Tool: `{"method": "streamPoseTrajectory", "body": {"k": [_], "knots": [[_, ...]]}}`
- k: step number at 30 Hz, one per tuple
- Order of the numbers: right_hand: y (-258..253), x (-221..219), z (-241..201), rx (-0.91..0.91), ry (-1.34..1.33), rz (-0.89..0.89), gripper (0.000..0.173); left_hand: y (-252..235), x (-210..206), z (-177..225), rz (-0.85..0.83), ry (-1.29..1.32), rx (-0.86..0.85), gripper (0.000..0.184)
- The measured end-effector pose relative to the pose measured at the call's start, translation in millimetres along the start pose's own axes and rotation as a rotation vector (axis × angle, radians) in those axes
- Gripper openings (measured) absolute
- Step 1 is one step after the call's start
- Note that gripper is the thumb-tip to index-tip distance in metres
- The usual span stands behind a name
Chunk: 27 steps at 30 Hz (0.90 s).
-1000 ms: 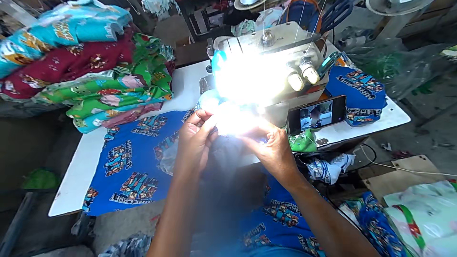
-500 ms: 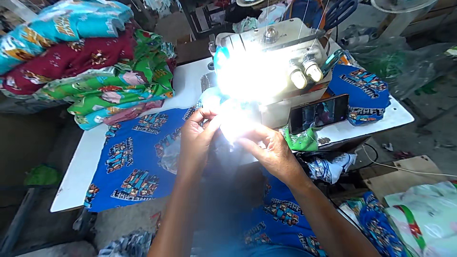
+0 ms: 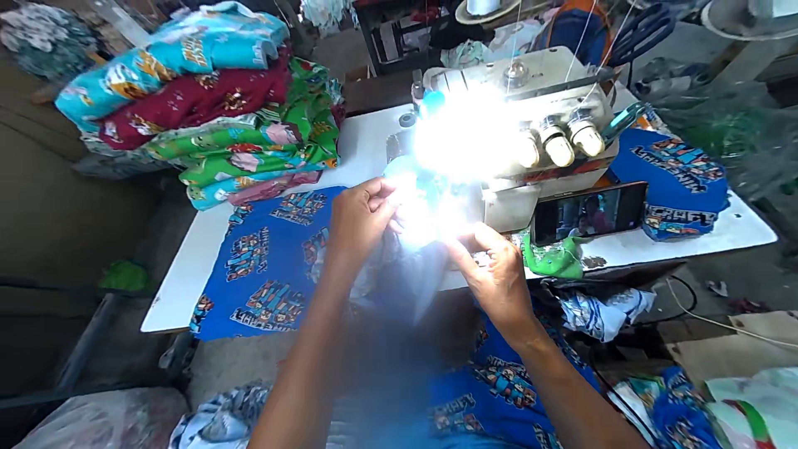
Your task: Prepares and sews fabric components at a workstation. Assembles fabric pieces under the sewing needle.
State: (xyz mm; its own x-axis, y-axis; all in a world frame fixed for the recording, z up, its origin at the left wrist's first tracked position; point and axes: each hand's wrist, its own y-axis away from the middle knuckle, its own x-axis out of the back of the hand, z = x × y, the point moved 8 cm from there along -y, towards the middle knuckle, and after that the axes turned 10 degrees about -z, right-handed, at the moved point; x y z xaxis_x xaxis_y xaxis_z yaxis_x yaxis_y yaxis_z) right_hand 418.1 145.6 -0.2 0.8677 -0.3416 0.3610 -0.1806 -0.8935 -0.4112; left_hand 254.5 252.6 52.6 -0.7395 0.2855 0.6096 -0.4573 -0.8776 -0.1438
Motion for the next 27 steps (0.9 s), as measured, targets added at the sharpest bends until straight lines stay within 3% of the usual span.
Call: {"method": "streamPoseTrajectory", "body": {"k": [7,13,15,20,23,27], "knots": [[-1,-2,1,-0.038,-0.253,0.026,0.012,-35,-25,-10,-0.252,0.26,0.266,0.02],[-7,-7,-5,-0.043,-0.265,0.003,0.012,-49,-31,-20,-0.208,0.399,0.329,0.034],[-6,-13,-3,-0.061,-0.178,-0.041,0.013,-51,-28,-16,-0.186,0.325,0.307,0.038],[2,-27,-1,-0.049,0.032,-0.173,0.017,-55,-13,1,-0.221,-0.204,0.192,0.03],[1,-23,-3,-0.041,-0.015,-0.153,0.015,-54,-16,-1,-0.333,-0.091,0.203,0.028],[-2,-15,-7,-0.027,-0.109,-0.075,0.011,-49,-10,-13,-0.293,0.079,0.259,0.02]]}}
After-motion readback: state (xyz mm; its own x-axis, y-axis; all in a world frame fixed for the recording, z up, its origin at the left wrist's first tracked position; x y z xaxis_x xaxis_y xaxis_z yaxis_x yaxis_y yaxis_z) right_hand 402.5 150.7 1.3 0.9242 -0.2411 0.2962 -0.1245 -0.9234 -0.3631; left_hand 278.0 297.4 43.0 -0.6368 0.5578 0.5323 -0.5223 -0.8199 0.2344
